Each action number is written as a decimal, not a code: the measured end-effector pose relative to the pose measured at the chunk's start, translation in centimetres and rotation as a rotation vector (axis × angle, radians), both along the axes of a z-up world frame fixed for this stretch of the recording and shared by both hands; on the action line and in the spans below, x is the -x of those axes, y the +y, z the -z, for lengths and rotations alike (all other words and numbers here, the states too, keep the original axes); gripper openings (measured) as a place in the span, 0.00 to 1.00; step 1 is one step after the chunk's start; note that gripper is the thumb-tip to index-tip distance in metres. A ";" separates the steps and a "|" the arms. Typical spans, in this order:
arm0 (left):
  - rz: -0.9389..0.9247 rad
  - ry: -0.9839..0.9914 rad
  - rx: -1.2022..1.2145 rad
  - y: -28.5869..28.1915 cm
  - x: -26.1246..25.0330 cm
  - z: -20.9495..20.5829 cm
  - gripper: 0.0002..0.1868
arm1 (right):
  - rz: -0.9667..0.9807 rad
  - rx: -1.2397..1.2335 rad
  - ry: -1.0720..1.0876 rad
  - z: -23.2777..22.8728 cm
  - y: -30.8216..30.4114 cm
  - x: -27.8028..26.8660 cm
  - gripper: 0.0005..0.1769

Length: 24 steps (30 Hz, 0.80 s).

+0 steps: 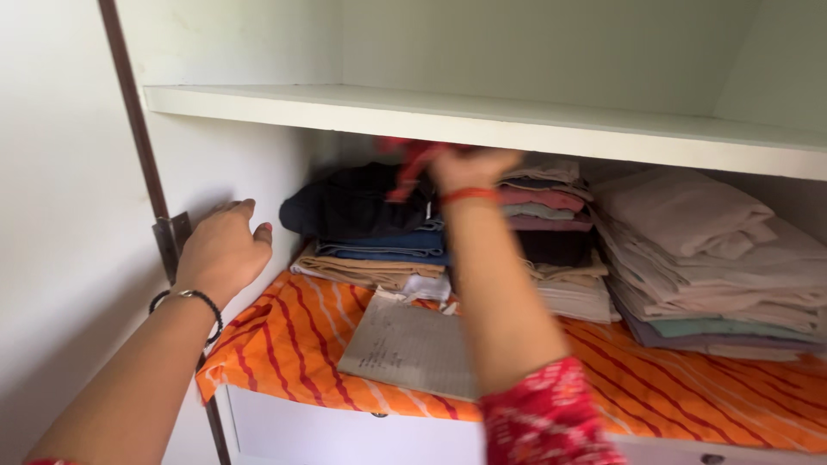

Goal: The person removes two potted artificial flowers from a white cupboard and places them on a nearby bed. They then wipe the interior shelves with a red cloth and line the bottom shelf with newspaper.

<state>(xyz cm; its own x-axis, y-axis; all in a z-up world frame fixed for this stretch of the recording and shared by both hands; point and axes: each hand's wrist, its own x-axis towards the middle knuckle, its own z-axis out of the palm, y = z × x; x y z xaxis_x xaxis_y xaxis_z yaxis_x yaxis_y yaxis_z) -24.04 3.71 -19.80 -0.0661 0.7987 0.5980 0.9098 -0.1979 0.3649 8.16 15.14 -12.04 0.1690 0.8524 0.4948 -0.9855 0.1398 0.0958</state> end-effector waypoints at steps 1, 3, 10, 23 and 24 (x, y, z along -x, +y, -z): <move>0.010 0.027 -0.009 0.0 -0.4 -0.1 0.26 | 0.145 0.070 0.089 0.2 -0.3 -4.2 0.39; 0.049 0.042 0.002 0.4 -1.7 -0.2 0.24 | 0.500 -0.250 -0.150 0.2 -2.4 -13.5 0.35; 0.220 0.099 -0.092 2.1 -6.3 0.1 0.21 | 0.805 -0.049 0.017 0.0 -16.6 -27.5 0.54; 0.268 0.105 -0.058 -5.3 -2.8 -0.6 0.21 | 0.493 0.173 0.021 -3.8 -18.4 -7.3 0.23; 0.253 0.127 -0.045 -6.3 -2.2 -0.9 0.20 | 0.458 0.175 -0.022 -3.9 -18.0 -4.1 0.23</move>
